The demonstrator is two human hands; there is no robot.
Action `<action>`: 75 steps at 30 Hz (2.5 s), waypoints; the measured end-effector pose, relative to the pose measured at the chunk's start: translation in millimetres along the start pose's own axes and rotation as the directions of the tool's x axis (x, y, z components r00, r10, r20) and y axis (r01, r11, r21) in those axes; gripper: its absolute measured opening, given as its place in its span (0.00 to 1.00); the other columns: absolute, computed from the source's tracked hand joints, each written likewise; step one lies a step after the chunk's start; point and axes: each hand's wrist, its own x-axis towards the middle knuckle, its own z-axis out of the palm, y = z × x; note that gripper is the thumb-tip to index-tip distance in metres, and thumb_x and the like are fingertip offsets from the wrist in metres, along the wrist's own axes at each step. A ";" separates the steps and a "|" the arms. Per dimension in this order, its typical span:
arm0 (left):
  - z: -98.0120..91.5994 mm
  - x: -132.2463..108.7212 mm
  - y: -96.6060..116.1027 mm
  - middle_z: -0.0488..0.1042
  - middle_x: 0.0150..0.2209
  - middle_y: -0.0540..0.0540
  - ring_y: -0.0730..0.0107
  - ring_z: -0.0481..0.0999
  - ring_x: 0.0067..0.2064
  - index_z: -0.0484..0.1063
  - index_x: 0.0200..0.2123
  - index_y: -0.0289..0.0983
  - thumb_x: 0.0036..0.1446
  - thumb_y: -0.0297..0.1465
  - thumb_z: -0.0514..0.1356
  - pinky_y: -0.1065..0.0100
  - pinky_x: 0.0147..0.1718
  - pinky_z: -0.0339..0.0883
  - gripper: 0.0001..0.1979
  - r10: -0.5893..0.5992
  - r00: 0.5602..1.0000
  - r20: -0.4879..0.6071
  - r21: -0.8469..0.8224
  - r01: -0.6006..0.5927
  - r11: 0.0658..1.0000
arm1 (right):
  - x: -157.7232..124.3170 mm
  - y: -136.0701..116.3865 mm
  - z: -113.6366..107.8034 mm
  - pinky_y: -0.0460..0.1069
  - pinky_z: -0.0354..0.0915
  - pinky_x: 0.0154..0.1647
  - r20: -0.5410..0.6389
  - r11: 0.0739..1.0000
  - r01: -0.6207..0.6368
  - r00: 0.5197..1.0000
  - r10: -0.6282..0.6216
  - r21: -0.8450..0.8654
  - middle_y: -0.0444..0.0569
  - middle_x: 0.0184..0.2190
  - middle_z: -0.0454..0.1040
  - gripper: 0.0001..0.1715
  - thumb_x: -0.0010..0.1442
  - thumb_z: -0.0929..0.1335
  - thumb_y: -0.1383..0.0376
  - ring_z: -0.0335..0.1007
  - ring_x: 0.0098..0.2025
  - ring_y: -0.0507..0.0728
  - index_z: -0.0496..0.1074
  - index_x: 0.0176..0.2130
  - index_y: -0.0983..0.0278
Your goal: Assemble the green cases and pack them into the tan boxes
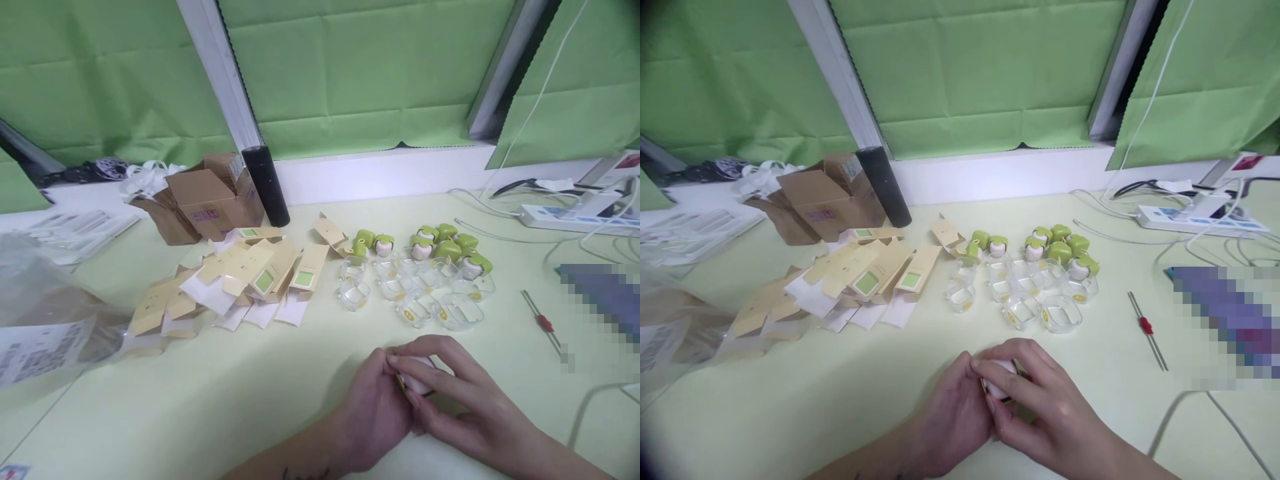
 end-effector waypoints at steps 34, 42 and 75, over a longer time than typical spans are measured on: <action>-35.3 14.8 13.7 0.77 0.39 0.38 0.77 0.66 0.19 0.67 0.40 0.35 0.44 0.38 0.54 0.71 0.19 0.46 0.19 -0.025 0.984 0.179 0.039 0.018 0.999 | -10.1 92.0 -97.1 0.55 0.66 0.35 -0.429 0.675 -0.732 0.640 0.637 -0.089 0.53 0.40 0.75 0.27 0.53 0.66 0.46 0.71 0.38 0.63 0.69 0.44 0.62; -57.3 25.4 16.7 0.78 0.35 0.41 0.77 0.65 0.21 0.70 0.39 0.34 0.40 0.32 0.57 0.72 0.24 0.45 0.18 -0.040 0.981 0.192 0.140 0.013 0.990 | -5.6 178.5 -123.5 0.52 0.65 0.31 -0.309 0.536 -0.834 0.547 0.778 -0.128 0.57 0.31 0.77 0.23 0.43 0.68 0.52 0.73 0.32 0.63 0.73 0.33 0.68; 49.8 -26.2 95.7 0.69 0.53 0.39 0.52 0.71 0.51 0.52 0.58 0.43 0.52 0.39 0.62 0.60 0.43 0.66 0.33 0.636 0.759 -0.140 0.634 -0.424 0.646 | 15.7 44.5 -49.9 0.55 0.75 0.42 -0.235 0.992 -0.012 0.972 -0.017 -0.123 0.54 0.57 0.65 0.45 0.49 0.73 0.54 0.69 0.52 0.66 0.55 0.61 0.54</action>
